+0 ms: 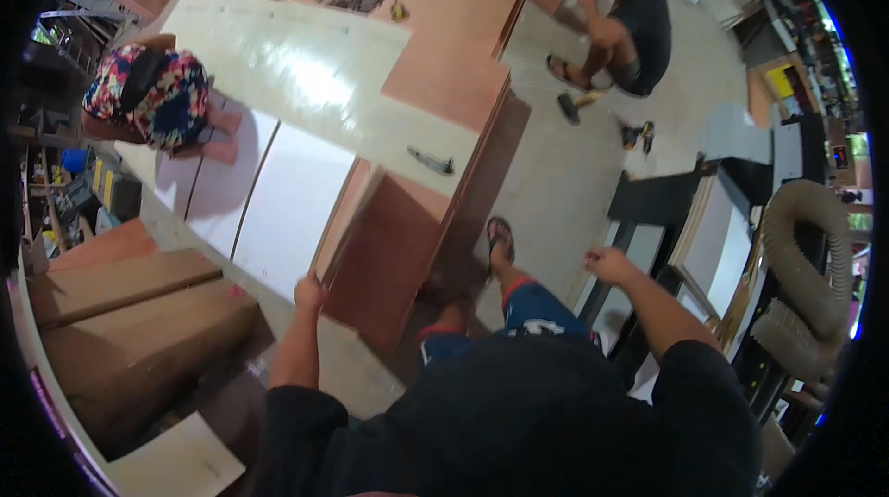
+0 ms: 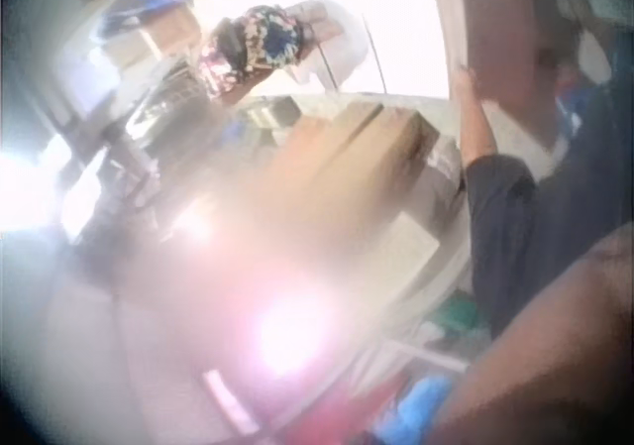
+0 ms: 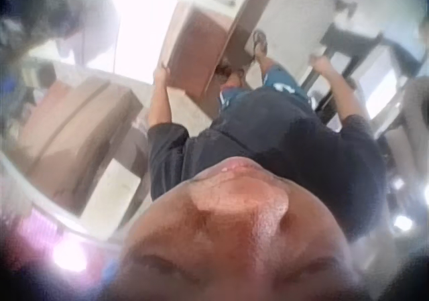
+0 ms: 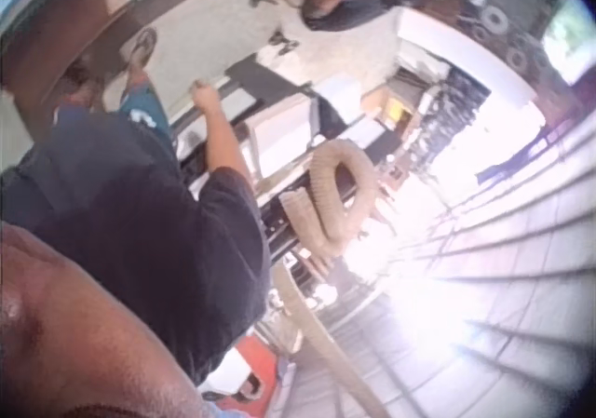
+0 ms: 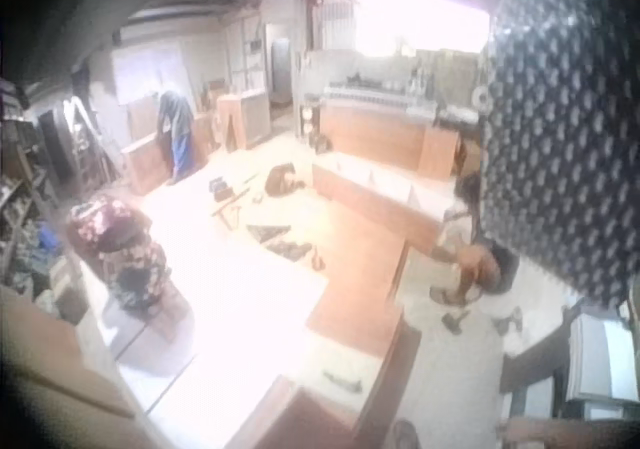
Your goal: The person places white panels into an edge-banding machine and later uses a utility knife to trim a protective film or edge from the panels on a work surface.
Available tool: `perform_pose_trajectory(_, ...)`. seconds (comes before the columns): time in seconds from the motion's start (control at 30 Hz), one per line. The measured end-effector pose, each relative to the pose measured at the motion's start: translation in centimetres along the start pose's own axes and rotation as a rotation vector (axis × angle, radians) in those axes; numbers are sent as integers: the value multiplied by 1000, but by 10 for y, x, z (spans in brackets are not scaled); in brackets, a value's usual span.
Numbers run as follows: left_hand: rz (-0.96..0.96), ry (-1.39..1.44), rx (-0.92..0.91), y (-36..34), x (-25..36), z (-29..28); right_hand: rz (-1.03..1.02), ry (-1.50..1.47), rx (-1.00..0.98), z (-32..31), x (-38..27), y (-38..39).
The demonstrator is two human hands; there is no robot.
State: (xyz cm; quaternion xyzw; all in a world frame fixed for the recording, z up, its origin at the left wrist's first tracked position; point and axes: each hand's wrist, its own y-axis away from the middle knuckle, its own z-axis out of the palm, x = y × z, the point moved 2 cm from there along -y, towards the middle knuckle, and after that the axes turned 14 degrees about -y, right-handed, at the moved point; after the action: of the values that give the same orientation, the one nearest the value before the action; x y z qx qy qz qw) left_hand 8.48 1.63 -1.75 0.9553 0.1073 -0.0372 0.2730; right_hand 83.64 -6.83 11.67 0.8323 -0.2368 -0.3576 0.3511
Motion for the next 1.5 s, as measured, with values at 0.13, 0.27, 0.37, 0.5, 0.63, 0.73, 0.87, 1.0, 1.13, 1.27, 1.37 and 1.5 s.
perform_pose_trajectory(0.13, 201, 72, 48, 36, 33, -102, -22, -2, 75, -15, -14, 14)
perform_pose_trajectory(0.27, 262, 155, 90, 109, 64, -208, -112, -77, 31, -5, -36, -12)
perform_pose_trajectory(0.37, 282, 128, 4, 161, 85, -267, -173, -236, -25, -5, -83, -23)
perform_pose_trajectory(0.5, 332, 192, -41, 222, 140, -331, -219, -669, -221, -15, -138, -69)
perform_pose_trajectory(0.63, 339, 296, -71, 263, 178, -367, -656, -715, -19, -43, -194, -91)
perform_pose_trajectory(0.73, 362, 293, -86, 278, 220, -398, -896, -630, 132, -72, -202, -105)
perform_pose_trajectory(0.87, 384, 242, -58, 293, 258, -435, -804, -669, 217, -93, -176, -107)
perform_pose_trajectory(1.0, 369, 70, -73, 288, 281, -454, -513, -740, 218, -82, -114, -126)
perform_pose_trajectory(1.13, 434, 97, 36, 275, 259, -439, -239, 24, -186, -59, -75, -146)
perform_pose_trajectory(1.27, 512, 138, 12, 265, 268, -439, -111, -4, -85, -54, -40, -115)
perform_pose_trajectory(1.37, 599, 73, 69, 243, 266, -423, -186, -192, 45, -53, -7, -86)
perform_pose_trajectory(1.5, 594, 33, 1, 228, 245, -410, -230, -678, 186, -66, -104, -10)
